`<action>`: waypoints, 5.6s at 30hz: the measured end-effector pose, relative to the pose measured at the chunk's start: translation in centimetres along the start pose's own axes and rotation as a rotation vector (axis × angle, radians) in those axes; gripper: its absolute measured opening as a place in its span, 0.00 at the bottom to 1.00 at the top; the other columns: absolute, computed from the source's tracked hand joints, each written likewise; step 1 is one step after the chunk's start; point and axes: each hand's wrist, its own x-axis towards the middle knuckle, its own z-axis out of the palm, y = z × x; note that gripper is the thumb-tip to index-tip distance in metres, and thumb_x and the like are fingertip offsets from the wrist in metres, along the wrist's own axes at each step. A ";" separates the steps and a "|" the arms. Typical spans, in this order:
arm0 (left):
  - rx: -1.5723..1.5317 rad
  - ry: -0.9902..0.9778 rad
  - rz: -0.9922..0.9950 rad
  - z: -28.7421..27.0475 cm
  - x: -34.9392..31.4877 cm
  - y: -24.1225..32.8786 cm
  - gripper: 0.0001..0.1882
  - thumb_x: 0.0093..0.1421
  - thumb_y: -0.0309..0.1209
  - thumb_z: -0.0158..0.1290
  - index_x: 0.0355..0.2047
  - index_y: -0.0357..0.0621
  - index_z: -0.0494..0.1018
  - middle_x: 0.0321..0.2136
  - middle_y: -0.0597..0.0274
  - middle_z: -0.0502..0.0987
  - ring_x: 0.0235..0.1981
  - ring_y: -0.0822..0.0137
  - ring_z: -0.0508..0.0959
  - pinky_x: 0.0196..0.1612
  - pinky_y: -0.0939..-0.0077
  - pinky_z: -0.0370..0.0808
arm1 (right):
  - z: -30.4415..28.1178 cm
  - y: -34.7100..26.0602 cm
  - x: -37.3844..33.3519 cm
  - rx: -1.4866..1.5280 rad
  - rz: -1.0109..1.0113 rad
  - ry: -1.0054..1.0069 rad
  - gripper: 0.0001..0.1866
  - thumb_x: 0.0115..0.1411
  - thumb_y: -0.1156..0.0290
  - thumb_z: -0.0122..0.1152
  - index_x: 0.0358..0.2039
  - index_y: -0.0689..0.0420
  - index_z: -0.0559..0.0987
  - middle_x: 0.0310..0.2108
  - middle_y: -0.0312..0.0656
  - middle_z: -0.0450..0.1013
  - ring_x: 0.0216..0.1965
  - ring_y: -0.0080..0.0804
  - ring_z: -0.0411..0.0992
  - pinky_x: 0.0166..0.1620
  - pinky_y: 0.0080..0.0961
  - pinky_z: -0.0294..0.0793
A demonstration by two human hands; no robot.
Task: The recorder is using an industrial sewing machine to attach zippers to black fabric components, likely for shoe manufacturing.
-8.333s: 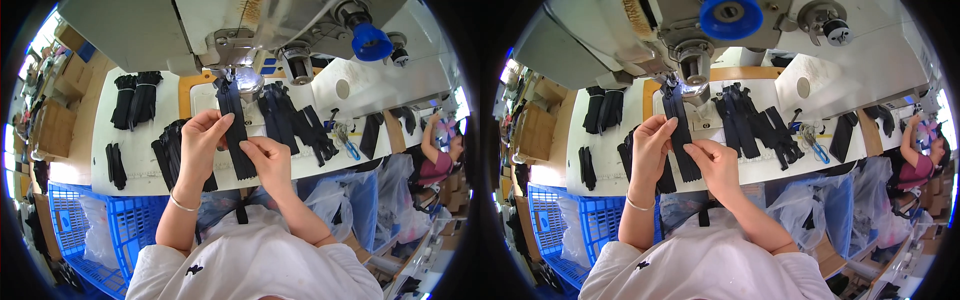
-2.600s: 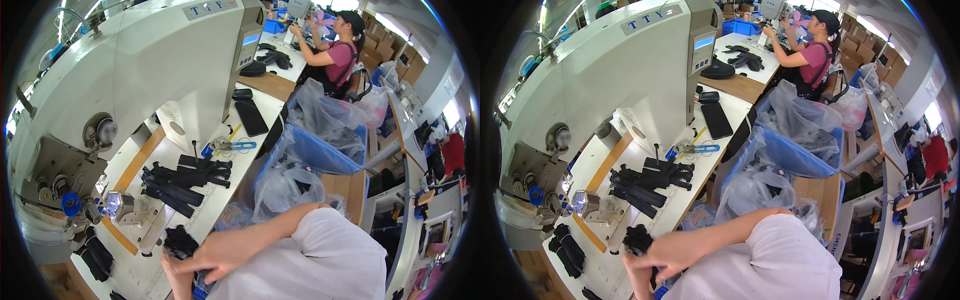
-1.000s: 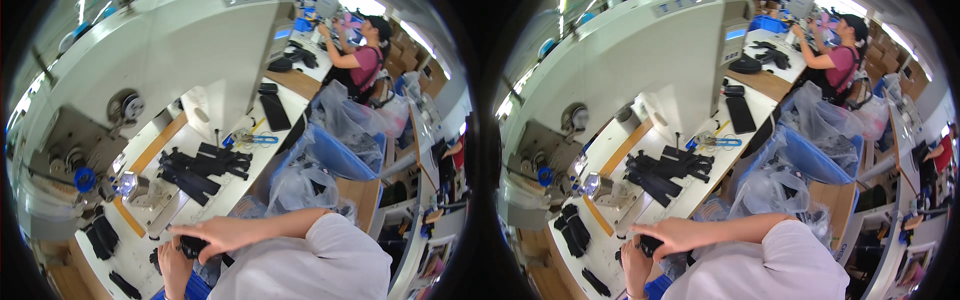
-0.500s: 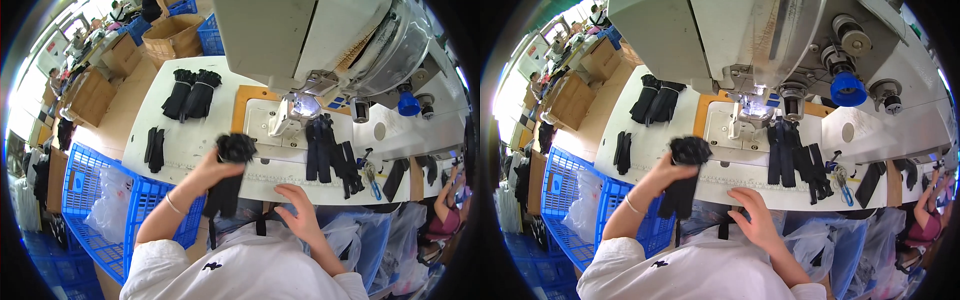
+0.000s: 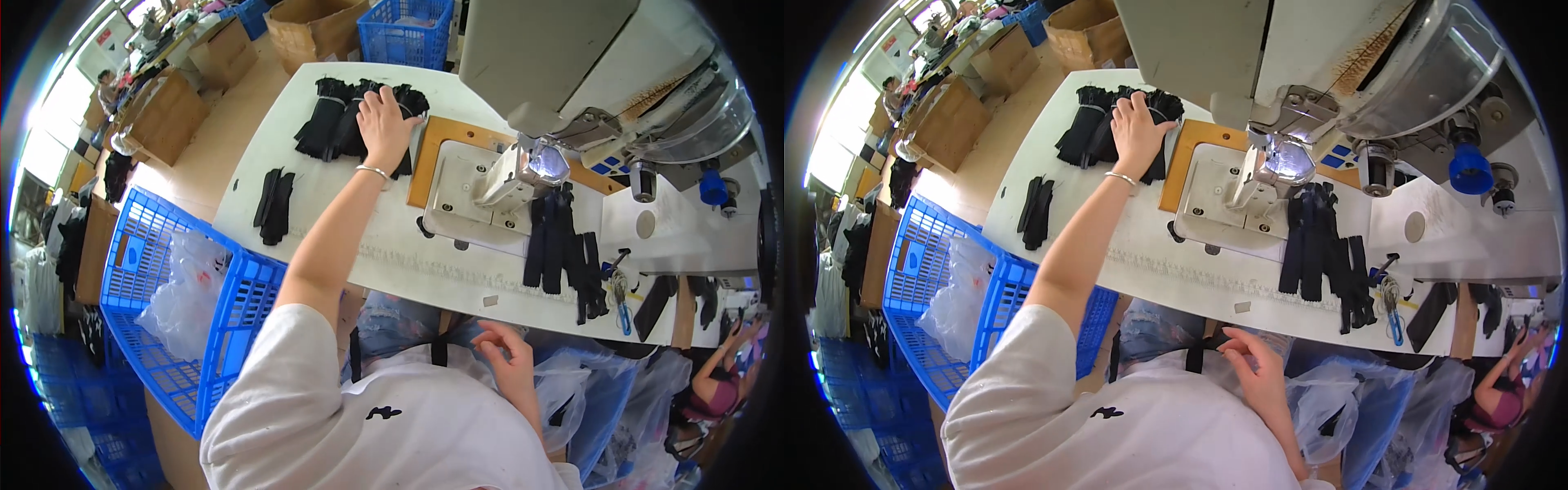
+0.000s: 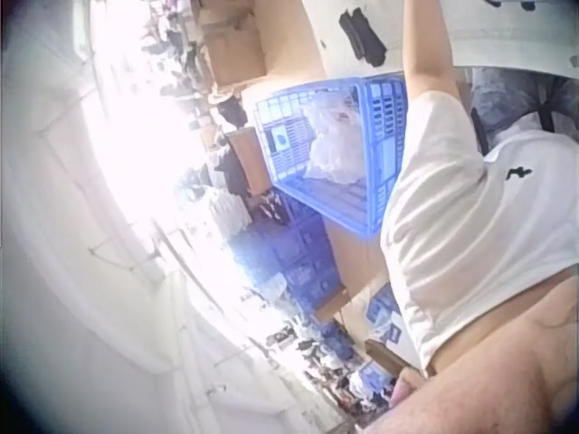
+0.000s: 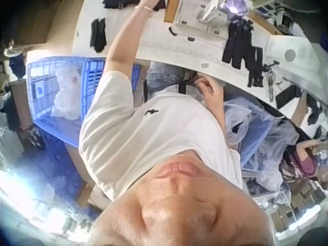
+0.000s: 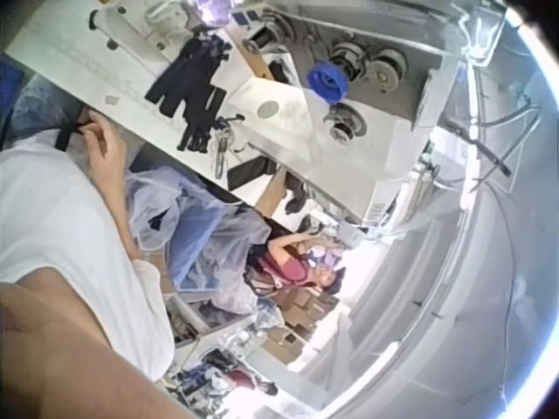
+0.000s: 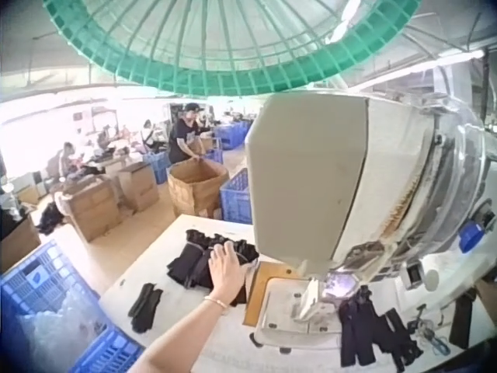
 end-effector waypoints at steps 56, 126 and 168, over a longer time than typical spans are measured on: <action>-0.340 -0.458 1.029 -3.1 -20.9 20.1 0.37 0.50 0.48 0.58 0.57 0.42 0.65 0.58 0.54 0.64 0.62 0.54 0.59 0.62 0.55 0.59 | -14.4 3.6 3.8 -1.041 -0.093 0.583 0.32 0.48 0.67 0.67 0.56 0.49 0.68 0.50 0.43 0.66 0.50 0.46 0.65 0.51 0.39 0.67; -1.249 -0.687 -0.211 -13.9 -23.5 10.1 0.05 0.52 0.17 0.57 0.30 0.32 0.73 0.29 0.65 0.72 0.30 0.75 0.72 0.36 0.85 0.69 | -2.2 1.2 -2.2 -0.231 -0.288 0.137 0.06 0.57 0.73 0.58 0.33 0.61 0.77 0.23 0.44 0.75 0.24 0.42 0.74 0.28 0.30 0.71; -0.655 -0.160 0.270 -7.4 -17.6 7.9 0.11 0.47 0.20 0.60 0.32 0.39 0.73 0.31 0.58 0.75 0.37 0.57 0.74 0.42 0.66 0.70 | -1.1 -0.1 1.2 0.097 -0.207 0.423 0.06 0.57 0.75 0.62 0.30 0.64 0.75 0.26 0.35 0.72 0.25 0.13 0.65 0.30 0.14 0.66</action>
